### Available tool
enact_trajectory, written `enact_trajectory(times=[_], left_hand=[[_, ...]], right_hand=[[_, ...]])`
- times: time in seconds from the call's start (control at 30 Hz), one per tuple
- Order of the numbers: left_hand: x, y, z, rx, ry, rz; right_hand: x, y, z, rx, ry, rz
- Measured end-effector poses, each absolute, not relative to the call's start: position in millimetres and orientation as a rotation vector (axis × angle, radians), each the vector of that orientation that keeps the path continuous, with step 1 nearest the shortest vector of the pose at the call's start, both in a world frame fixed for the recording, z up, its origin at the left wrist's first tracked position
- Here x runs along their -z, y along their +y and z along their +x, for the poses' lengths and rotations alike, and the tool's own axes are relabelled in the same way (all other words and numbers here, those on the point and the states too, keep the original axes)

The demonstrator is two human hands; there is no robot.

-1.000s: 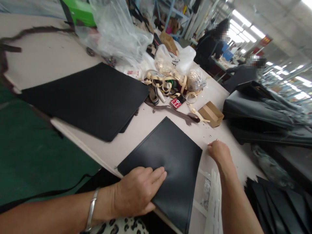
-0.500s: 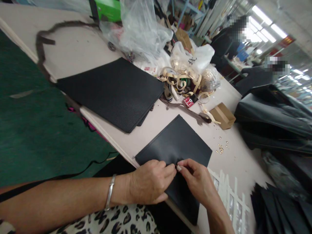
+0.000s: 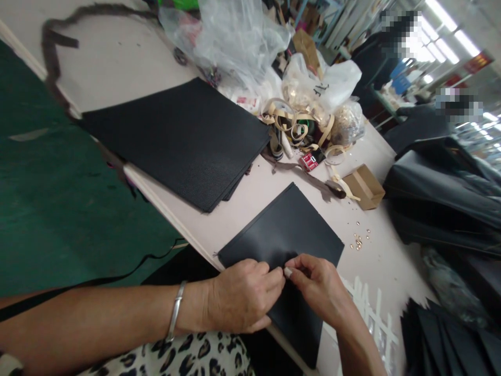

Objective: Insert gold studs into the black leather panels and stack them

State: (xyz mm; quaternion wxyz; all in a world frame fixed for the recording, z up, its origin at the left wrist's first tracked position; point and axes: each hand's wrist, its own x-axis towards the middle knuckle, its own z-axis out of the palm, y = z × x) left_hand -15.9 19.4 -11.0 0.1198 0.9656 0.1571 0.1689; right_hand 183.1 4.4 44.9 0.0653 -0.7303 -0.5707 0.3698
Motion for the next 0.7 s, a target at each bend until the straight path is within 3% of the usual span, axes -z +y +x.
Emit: enact_trajectory(times=[0.4, 0.7], left_hand=[[8.9, 20.2, -15.3, -0.54, 0.491, 2.803], [28.8, 12.5, -17.5, -0.627, 0.594, 2.707]], right_hand=[[-42.1, 11.5, 186.0, -1.242, -1.676, -2.249], [-53.1, 35.3, 181.2, -1.146, -1.733, -2.389]])
